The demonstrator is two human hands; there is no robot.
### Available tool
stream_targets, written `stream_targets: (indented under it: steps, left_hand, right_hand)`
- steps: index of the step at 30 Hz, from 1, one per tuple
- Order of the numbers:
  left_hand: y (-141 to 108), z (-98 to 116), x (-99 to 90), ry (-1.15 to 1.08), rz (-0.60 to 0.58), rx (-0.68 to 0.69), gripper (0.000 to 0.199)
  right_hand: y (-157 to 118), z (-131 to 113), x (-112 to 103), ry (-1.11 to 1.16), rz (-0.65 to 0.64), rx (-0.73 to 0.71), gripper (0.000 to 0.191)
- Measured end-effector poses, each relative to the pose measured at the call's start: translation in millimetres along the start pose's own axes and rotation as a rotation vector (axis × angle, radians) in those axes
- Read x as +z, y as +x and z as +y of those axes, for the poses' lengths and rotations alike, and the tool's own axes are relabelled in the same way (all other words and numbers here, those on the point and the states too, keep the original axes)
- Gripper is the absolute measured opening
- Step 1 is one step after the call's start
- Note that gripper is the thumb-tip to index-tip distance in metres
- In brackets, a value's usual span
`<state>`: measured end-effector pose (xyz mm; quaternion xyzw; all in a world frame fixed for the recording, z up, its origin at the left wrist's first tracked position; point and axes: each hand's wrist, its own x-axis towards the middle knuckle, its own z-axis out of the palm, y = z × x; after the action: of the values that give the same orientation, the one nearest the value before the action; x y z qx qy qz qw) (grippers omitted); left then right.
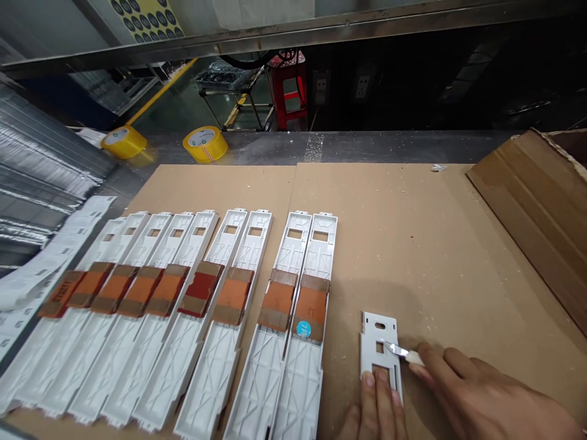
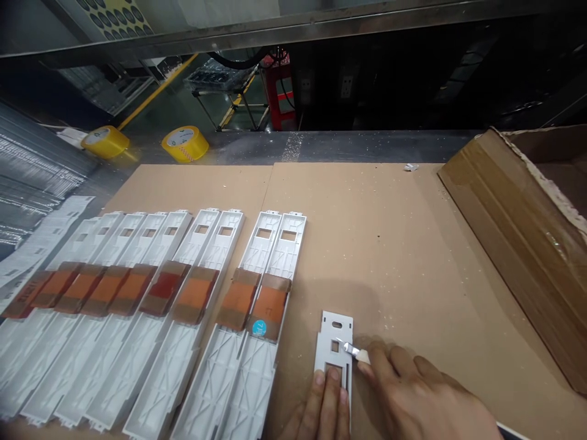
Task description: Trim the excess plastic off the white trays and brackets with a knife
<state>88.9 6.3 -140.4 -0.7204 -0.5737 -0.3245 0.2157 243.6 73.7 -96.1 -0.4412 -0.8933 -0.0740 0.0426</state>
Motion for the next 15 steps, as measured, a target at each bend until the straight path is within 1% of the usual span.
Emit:
stream_targets:
  steps: [2,5,8,10,13,15]
  left_hand:
    - [0,0,1.2,0.003,0.015,0.012,0.059]
    - [3,-1,2.0,0.024,0.015,-0.010,0.058]
    - [7,-1,0.5,0.035,0.002,-0.007,0.058]
    - [8,-1,-0.8,0.027,0.007,0.013,0.057]
    - [8,-2,-1.7,0.018,0.011,-0.010,0.059]
    - [7,-3,-1.8,0.010,0.009,0.002,0.059]
  right_hand:
    - [5,5,-2,-0.006,-0.001,-0.025,0.031]
    - [12,16,-6,0.009,-0.039,-0.083,0.033]
    - [23,28,-12,0.025,-0.102,-0.168,0.028]
    - [36,34,-16,0.030,-0.159,-0.215,0.023]
    - [60,39,-24,0.047,-0.262,-0.260,0.021]
    - [76,40,-28,0.056,-0.319,-0.283,0.017]
